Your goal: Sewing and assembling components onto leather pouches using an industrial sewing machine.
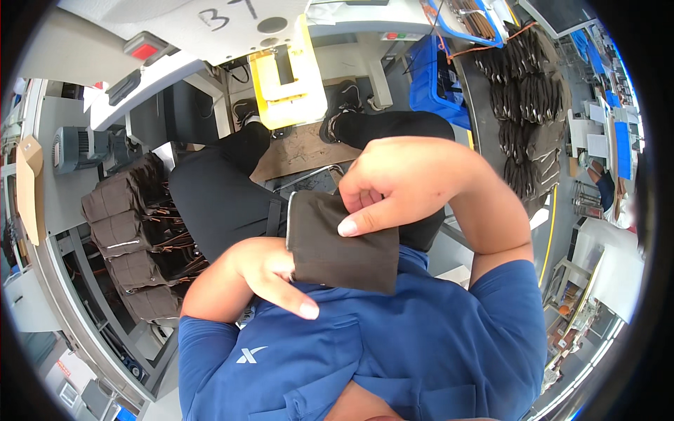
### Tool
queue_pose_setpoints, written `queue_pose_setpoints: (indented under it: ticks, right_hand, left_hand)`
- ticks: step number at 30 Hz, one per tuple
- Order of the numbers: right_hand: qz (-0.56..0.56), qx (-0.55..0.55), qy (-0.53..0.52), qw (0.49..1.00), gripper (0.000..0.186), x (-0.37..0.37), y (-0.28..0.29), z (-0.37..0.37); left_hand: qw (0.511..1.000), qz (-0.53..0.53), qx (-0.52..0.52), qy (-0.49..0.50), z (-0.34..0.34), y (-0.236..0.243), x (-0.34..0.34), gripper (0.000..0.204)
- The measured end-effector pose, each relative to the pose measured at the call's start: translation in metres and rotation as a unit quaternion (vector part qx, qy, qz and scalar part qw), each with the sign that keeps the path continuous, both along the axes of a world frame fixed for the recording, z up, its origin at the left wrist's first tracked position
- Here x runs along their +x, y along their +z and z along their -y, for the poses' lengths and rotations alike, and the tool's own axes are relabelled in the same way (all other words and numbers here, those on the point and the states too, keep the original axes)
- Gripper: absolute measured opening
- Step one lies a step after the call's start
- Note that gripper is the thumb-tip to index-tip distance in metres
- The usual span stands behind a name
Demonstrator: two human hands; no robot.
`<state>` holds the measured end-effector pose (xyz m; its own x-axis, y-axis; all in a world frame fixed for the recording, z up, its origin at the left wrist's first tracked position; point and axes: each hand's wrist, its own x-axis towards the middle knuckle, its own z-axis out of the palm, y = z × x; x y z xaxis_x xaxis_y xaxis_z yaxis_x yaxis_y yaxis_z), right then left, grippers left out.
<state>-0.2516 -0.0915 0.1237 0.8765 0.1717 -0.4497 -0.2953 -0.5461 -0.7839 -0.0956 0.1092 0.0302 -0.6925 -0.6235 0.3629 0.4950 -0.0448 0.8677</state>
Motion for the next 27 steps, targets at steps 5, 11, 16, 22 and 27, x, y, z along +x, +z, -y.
queue_pose_setpoints:
  ticks: [5,11,16,22,27]
  right_hand:
    - [0.033,0.095,0.049,0.994,0.027,-0.003,-0.012,-0.011]
    - [0.114,0.069,-0.119,0.984,0.024,-0.006,-0.007,-0.009]
    - [0.210,0.118,0.018,0.970,0.048,0.000,-0.028,-0.017]
    - [0.079,0.211,0.070,0.972,0.066,0.029,-0.027,-0.037]
    - [0.114,0.180,0.060,0.975,0.074,0.048,-0.020,-0.043]
  left_hand:
    - [0.998,-0.032,0.051,-0.021,0.004,0.006,-0.010,0.067]
    - [0.999,0.041,-0.018,0.016,0.003,0.006,-0.011,0.061]
    - [0.994,-0.063,0.053,-0.073,-0.005,0.012,-0.021,0.055]
    - [0.993,-0.081,-0.035,-0.076,0.011,0.013,-0.036,0.056]
    - [0.990,-0.084,-0.081,-0.085,0.019,0.008,-0.043,0.056]
